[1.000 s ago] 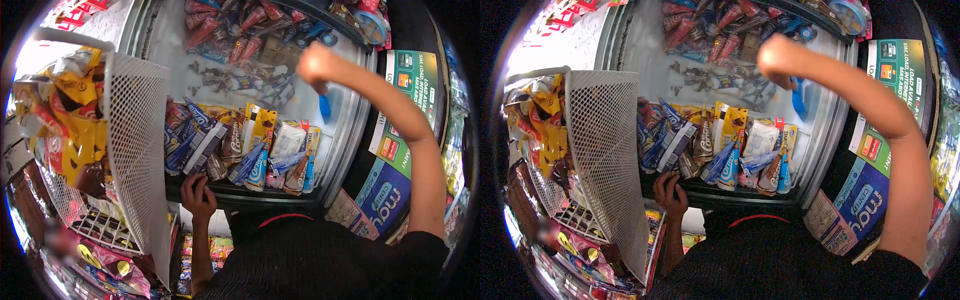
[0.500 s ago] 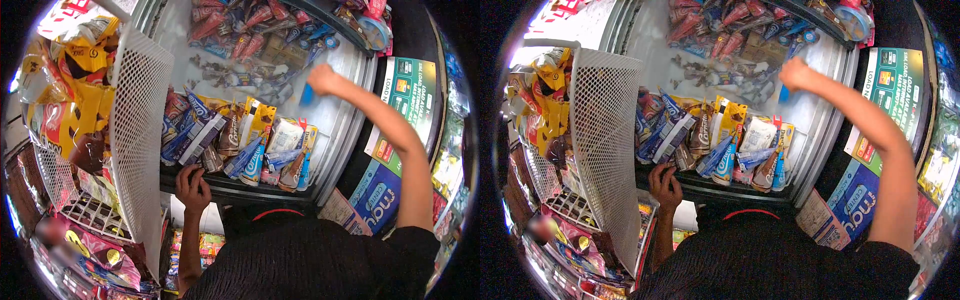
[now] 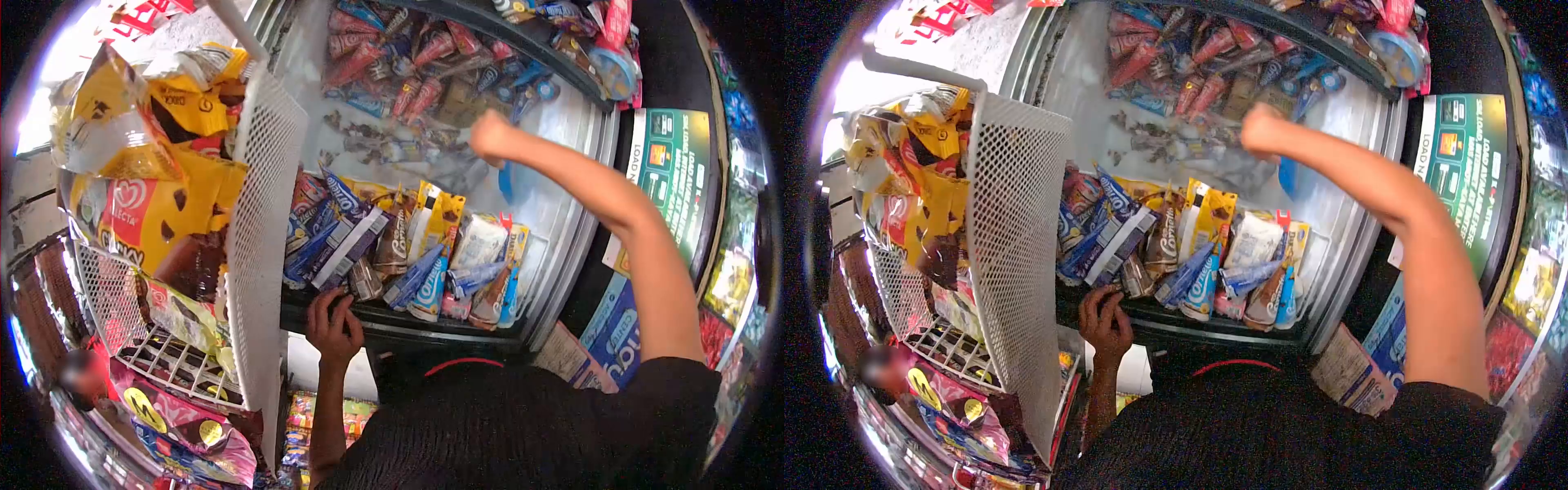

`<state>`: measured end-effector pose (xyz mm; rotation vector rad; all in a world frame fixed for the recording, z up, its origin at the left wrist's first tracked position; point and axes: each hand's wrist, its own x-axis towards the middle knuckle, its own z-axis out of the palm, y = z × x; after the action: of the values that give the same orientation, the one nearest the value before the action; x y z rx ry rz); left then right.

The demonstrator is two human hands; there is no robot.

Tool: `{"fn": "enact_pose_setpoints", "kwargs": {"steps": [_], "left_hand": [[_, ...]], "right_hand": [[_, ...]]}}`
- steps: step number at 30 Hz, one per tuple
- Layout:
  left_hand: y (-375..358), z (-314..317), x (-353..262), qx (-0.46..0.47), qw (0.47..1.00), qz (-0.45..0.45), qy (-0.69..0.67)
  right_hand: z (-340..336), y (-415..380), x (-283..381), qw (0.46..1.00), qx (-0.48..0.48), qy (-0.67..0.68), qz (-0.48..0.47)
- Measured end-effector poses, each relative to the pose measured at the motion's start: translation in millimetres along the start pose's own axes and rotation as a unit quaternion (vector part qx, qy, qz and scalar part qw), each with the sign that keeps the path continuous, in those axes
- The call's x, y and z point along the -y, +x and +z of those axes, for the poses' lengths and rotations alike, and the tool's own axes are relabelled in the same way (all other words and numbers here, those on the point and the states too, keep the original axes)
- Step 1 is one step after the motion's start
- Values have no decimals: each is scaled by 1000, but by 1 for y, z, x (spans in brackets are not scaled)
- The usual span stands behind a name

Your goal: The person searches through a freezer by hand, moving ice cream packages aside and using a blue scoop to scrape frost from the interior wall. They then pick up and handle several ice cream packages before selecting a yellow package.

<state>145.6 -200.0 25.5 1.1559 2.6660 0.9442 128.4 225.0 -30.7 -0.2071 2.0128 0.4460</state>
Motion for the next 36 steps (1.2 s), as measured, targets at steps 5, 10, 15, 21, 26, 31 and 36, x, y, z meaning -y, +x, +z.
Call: {"fn": "enact_pose_setpoints", "kwargs": {"steps": [5,10,15,21,26,31,36], "left_hand": [[-1,2,2,5,1000,6,26],[1,-2,0,-12,1000,14,16],[-1,1,4,-1,1000,12,25],[0,-1,2,-4,999,11,33],[2,-3,-2,-1,1000,14,23],[-2,-1,-1,7,1000,9,25],[2,0,-2,3,1000,6,25]], "right_hand": [[-115,-97,-29,999,-17,13,47],[86,26,16,981,-100,162,28],[-23,-9,-5,992,-122,38,15],[-12,-29,-7,932,-358,-20,55],[67,53,23,994,-37,105,-4],[-5,1,1,968,-106,117,195],[82,31,49,979,-143,95,106]]}}
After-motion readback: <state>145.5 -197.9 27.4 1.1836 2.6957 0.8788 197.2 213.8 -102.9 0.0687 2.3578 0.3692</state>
